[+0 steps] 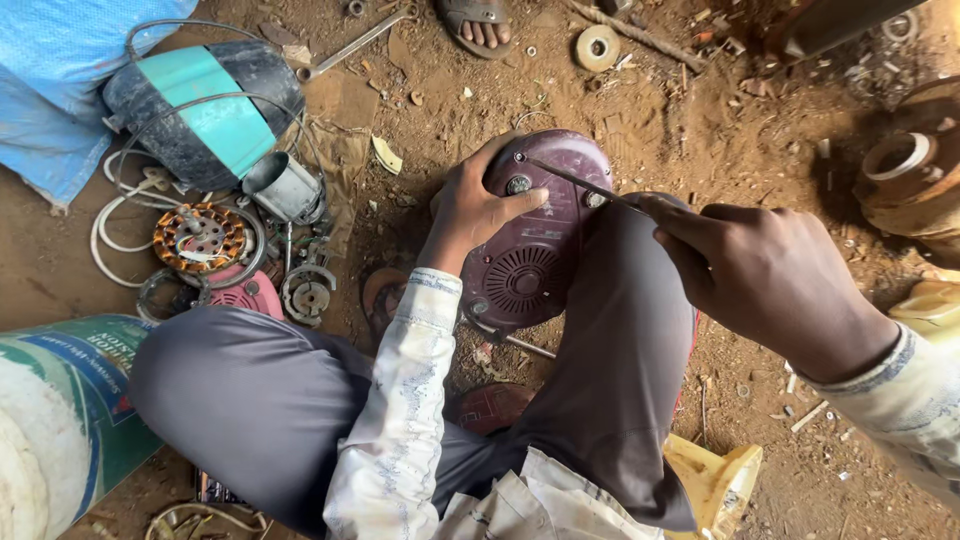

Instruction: The person sits on the ground and uses a screwdriver to remove screws from a maroon motor housing. After removing the cover, the person manipulates the internal wiring and components with their hands.

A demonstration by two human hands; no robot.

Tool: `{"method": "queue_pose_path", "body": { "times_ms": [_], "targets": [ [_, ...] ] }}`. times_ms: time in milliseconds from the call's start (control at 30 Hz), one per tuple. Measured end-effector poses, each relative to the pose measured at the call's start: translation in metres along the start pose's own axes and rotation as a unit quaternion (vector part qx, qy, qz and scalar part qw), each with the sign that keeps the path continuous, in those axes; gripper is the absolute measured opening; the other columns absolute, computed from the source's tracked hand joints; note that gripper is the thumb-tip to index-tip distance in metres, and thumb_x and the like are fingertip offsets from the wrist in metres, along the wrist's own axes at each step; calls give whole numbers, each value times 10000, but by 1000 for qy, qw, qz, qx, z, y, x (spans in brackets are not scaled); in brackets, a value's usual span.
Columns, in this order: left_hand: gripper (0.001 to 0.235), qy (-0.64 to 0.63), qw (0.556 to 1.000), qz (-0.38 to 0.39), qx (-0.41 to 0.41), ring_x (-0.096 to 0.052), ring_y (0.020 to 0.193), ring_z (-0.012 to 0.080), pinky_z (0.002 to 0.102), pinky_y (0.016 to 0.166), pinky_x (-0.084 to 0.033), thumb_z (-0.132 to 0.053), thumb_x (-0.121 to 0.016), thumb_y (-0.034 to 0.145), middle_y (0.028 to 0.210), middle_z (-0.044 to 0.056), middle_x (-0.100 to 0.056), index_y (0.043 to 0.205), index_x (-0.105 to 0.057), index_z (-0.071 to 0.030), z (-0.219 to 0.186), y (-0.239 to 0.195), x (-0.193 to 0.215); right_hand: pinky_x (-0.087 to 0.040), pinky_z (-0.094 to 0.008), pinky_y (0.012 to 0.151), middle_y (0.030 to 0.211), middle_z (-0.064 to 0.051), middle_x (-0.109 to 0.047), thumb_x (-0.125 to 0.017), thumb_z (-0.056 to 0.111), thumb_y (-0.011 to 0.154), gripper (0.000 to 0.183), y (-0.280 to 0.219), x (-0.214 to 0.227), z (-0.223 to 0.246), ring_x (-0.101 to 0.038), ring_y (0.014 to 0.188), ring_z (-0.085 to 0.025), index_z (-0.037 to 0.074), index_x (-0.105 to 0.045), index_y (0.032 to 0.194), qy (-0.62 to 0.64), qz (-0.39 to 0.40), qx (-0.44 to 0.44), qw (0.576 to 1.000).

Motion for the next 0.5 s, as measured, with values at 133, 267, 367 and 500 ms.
{"method": "queue_pose_path", "body": {
  "times_ms": [133,267,367,500],
  "targets": [
    [913,65,998,-7,12,-714,1135,271,385,1015,-534,-478,-901,642,1243,147,-738,1421,-580,-129,-3,1,1,-401,-357,308,538,-55,-649,-598,242,1013,311,11,10,12,-525,306,-181,165,-734,1282,-59,75,-30,995],
    [908,34,999,-5,9,-739,1092,269,365,1000,-564,-450,-905,640,1218,156,-740,1403,-575,-85,-1,5,0,-386,-343,312,502,-54,-617,-565,217,986,313,21,19,20,-509,321,-161,133,-722,1245,-76,49,7,996],
    [885,4,1000,4,-1,-768,1053,260,355,971,-590,-426,-894,645,1177,142,-767,1398,-585,-79,2,7,-2,-375,-352,296,494,-40,-620,-544,216,1001,362,26,20,25,-478,292,-162,169,-707,1321,-84,59,-5,995],
    [850,0,1000,-10,-23,-769,1030,260,353,952,-595,-418,-915,647,1162,139,-763,1358,-602,-72,5,5,-3,-389,-340,298,458,-46,-601,-535,226,1008,325,30,21,31,-481,296,-149,169,-722,1268,-77,82,-21,993]
  ]
}}
Point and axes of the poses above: each hand's wrist, its own y-axis towards the middle knuckle, its own x-axis out of the back of the hand, z = x × y, the point moved 1 cm from there along y, towards the middle knuckle
